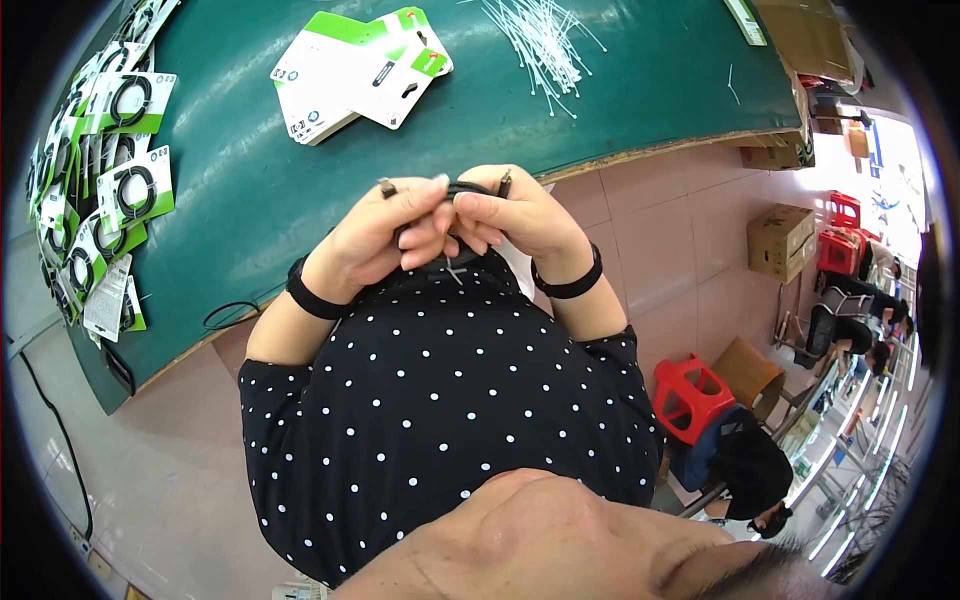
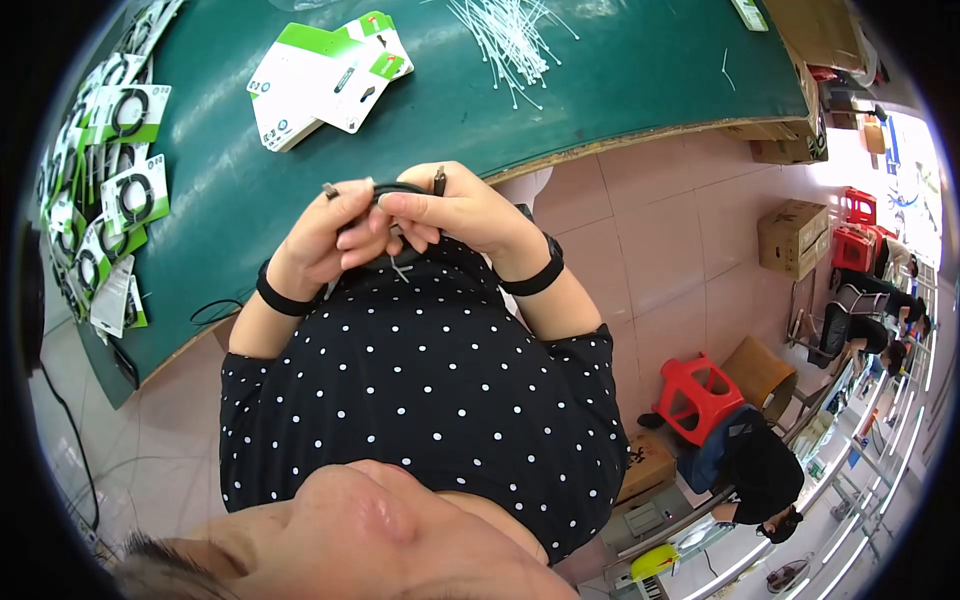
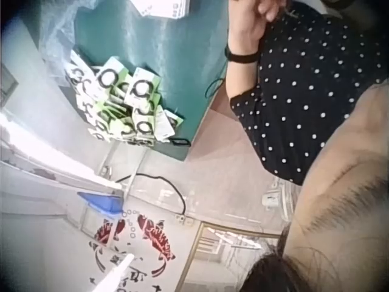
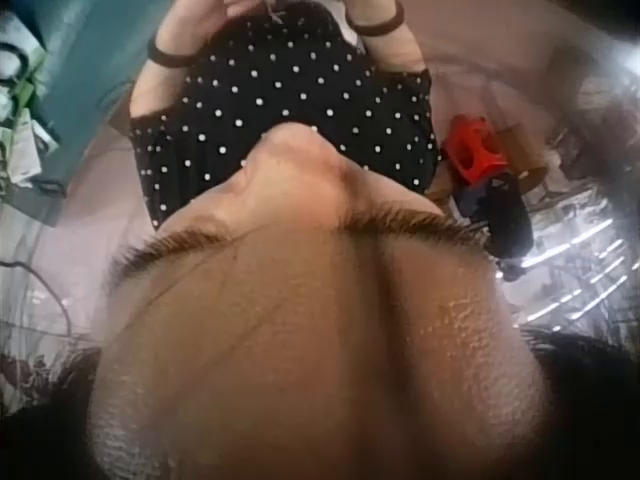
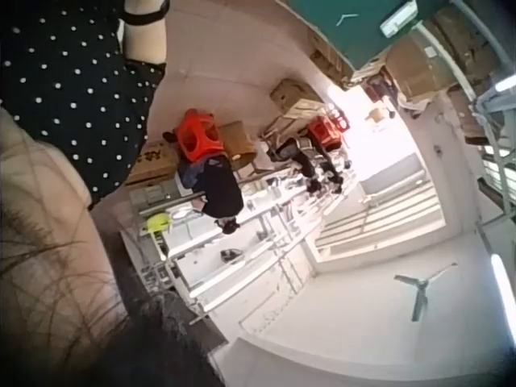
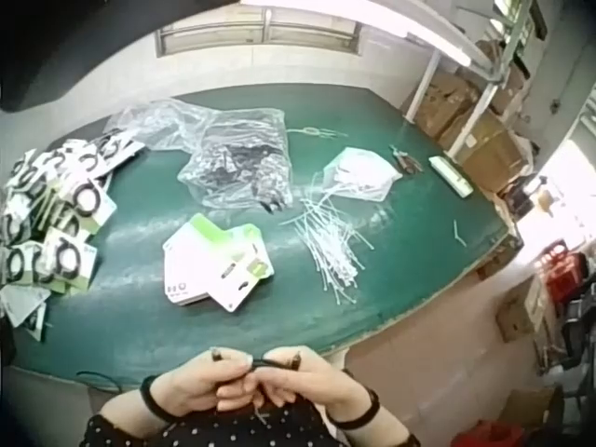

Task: The person picks up a cable and a cardboard backing, aligns the cable, and secures it by threading a zip tie through the backing. After tightening the tie by hand, they place the packaged cable onto a pile and repeat the process.

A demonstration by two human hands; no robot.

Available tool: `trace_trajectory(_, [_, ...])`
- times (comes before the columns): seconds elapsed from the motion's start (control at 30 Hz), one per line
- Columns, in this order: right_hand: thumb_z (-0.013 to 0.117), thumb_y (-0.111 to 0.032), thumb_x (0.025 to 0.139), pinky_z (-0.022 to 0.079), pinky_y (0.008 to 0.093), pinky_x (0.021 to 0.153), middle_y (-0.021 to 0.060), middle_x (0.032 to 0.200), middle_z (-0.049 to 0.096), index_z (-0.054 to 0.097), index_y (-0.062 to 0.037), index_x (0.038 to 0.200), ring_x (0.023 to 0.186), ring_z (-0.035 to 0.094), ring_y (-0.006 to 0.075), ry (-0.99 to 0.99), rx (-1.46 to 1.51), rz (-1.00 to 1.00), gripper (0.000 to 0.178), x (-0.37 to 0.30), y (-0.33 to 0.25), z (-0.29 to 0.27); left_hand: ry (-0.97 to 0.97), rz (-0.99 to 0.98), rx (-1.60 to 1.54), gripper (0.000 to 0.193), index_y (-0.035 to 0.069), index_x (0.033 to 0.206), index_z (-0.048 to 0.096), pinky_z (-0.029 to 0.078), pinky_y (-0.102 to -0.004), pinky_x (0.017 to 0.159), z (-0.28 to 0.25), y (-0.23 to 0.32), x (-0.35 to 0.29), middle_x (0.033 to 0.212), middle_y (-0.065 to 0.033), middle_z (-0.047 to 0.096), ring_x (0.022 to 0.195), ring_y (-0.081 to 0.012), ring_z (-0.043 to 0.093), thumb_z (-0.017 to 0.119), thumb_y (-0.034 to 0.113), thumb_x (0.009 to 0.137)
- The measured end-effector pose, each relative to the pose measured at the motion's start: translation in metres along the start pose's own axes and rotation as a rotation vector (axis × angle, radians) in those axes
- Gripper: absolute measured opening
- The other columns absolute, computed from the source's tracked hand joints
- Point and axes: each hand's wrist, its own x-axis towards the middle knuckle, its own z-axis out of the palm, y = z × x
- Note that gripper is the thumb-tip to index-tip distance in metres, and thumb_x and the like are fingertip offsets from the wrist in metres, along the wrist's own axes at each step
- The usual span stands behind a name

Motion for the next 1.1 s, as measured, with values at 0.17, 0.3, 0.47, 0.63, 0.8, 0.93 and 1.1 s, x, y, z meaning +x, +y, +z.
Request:
trace_trajectory(0.17, [0.052,-0.031,0.097,0.046,0.0268,0.057,-0.0011,0.051,0.043,0.046,-0.0075,0.060,0.049,0.045,0.0089,-0.022,0.171,-0.074,0.044,-0.002,0.012,-0.001,-0.090,0.055,-0.118,0.044,0.013,0.063,0.041,0.043,-0.0261,0.070,-0.005,-0.010,0.004,0.049,0.0085,0.028,0.042,-0.0041,0.027,0.042,0.035,0.101])
trace_trajectory(0.3, [0.048,-0.032,0.098,0.036,0.0234,0.048,-0.0031,0.047,0.039,0.041,-0.0105,0.057,0.045,0.041,0.0088,0.077,0.118,-0.069,0.047,-0.011,0.010,0.009,-0.100,0.072,-0.041,0.045,0.013,0.061,0.039,0.042,-0.0260,0.069,-0.001,-0.012,-0.004,0.049,0.0086,0.028,0.042,-0.0042,0.027,0.042,0.035,0.100])
trace_trajectory(0.47, [0.043,-0.034,0.100,0.033,0.0227,0.046,-0.0033,0.043,0.036,0.040,-0.0111,0.056,0.040,0.037,0.0080,0.139,0.219,-0.022,0.050,-0.007,0.016,0.011,-0.075,0.103,-0.126,0.045,0.014,0.060,0.039,0.041,-0.0257,0.066,-0.001,-0.015,-0.001,0.048,0.0085,0.027,0.042,-0.0043,0.025,0.042,0.035,0.100])
trace_trajectory(0.63, [0.038,-0.038,0.101,0.030,0.0220,0.043,-0.0030,0.042,0.035,0.038,-0.0118,0.055,0.038,0.035,0.0082,0.257,0.224,0.069,0.053,0.001,0.025,0.009,0.075,0.025,-0.127,0.045,0.014,0.060,0.038,0.040,-0.0256,0.061,-0.004,-0.014,0.004,0.049,0.0077,0.028,0.042,-0.0047,0.024,0.045,0.034,0.099])
trace_trajectory(0.8, [0.038,-0.040,0.101,0.032,0.0222,0.043,-0.0029,0.043,0.035,0.038,-0.0118,0.055,0.038,0.035,0.0080,0.224,0.148,0.111,0.054,0.001,0.028,0.007,0.136,-0.034,-0.077,0.044,0.014,0.060,0.037,0.039,-0.0259,0.058,-0.008,-0.016,0.001,0.050,0.0073,0.029,0.042,-0.0052,0.024,0.049,0.034,0.098])
trace_trajectory(0.93, [0.039,-0.040,0.101,0.037,0.0224,0.044,-0.0028,0.044,0.036,0.037,-0.0118,0.055,0.039,0.036,0.0083,0.183,0.046,0.148,0.054,0.000,0.031,0.003,0.137,-0.075,-0.044,0.044,0.014,0.061,0.037,0.038,-0.0256,0.058,-0.010,-0.015,0.001,0.050,0.0074,0.029,0.042,-0.0052,0.025,0.051,0.035,0.097])
trace_trajectory(1.1, [0.042,-0.039,0.100,0.041,0.0227,0.047,-0.0026,0.046,0.039,0.049,-0.0065,0.063,0.043,0.042,0.0080,-0.008,-0.013,0.106,0.050,0.000,0.031,-0.009,0.114,-0.145,-0.005,0.044,0.014,0.061,0.038,0.039,-0.0247,0.057,-0.012,-0.009,0.005,0.050,0.0074,0.030,0.043,-0.0050,0.025,0.052,0.035,0.097])
